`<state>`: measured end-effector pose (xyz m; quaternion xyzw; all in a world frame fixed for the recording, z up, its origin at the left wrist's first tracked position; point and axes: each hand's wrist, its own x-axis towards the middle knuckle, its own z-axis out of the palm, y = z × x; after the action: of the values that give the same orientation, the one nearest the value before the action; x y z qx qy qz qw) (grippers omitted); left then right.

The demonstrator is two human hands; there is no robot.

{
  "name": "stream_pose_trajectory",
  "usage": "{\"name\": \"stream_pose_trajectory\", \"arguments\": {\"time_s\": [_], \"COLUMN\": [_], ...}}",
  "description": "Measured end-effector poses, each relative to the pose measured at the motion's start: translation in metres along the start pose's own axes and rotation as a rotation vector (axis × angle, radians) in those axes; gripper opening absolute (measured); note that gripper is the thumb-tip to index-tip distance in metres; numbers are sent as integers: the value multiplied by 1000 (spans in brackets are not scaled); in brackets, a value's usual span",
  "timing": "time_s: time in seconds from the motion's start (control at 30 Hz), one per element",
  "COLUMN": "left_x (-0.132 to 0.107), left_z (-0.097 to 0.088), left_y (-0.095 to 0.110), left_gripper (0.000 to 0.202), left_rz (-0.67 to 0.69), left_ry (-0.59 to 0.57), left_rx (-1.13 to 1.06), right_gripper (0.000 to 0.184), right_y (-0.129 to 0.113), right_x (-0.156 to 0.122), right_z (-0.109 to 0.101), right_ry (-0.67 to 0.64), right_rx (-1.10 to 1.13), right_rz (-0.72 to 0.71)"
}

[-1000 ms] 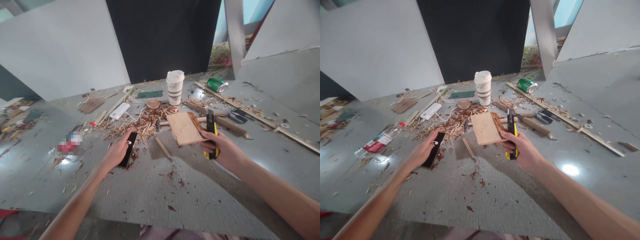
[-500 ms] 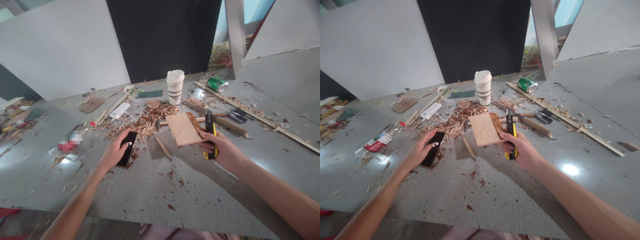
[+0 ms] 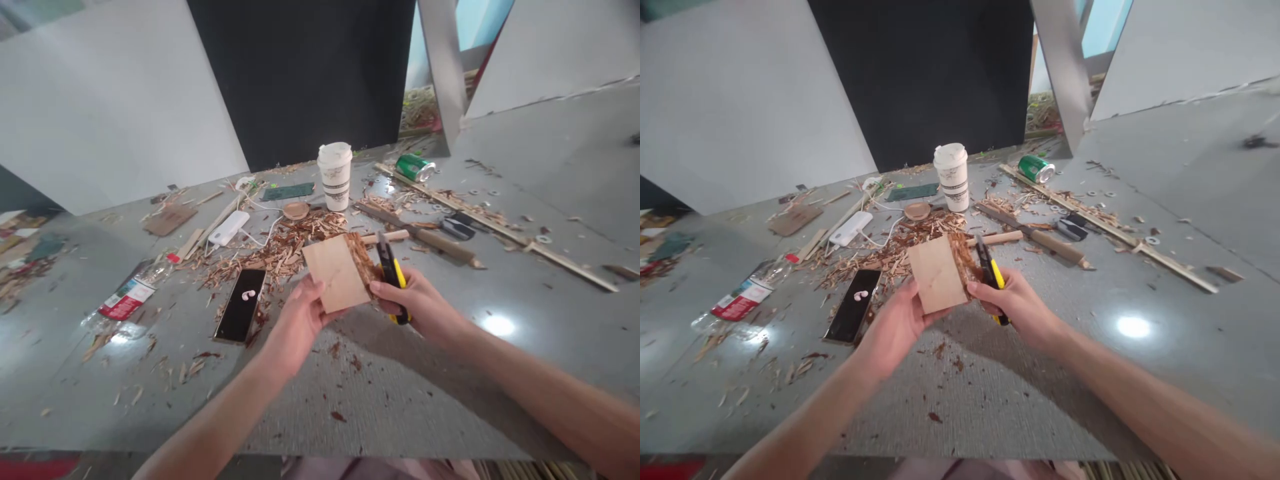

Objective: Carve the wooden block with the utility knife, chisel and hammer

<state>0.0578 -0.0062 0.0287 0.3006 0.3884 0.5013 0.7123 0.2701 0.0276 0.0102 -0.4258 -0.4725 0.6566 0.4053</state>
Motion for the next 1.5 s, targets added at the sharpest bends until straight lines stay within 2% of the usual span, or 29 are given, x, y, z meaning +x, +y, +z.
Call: {"name": "stream_pose_trajectory", "arguments": {"time_s": [0.1, 0.23, 0.4, 0.5, 0.57, 0.77, 1.17, 1.5], "left_x": [13, 16, 14, 16, 18, 20, 14, 12], "left_z": [9, 1, -17, -25, -28, -31, -26, -26], "left_y": [-11, -15, -11, -9, -6, -4, -8, -10], "left_gripper": [57, 63, 61, 67, 71, 75, 90, 85], "left_rz": [-3, 3, 23, 57, 81, 54, -3, -21], "left_ry": [144, 268, 366, 413, 424, 459, 395, 363], "left_rx": [-30, 10, 32, 58, 70, 15, 45, 99], "right_gripper": [48, 46, 45, 39, 34, 24, 21, 19], "right_y": [4, 4, -5, -8, -8, -3, -5, -7], "right_x": [-3, -4, 3, 6, 7, 5, 5, 5], "right_z": [2, -2, -19, -29, -31, -27, -32, -34], "right_ry": [-54, -130, -37, -18, -35, -111, -55, -127], "right_rx": [-175, -321, -652, -840, -910, -975, -1010, -1031], "right_rz": [-32, -103, -330, -444, -479, -455, -535, -594]}}
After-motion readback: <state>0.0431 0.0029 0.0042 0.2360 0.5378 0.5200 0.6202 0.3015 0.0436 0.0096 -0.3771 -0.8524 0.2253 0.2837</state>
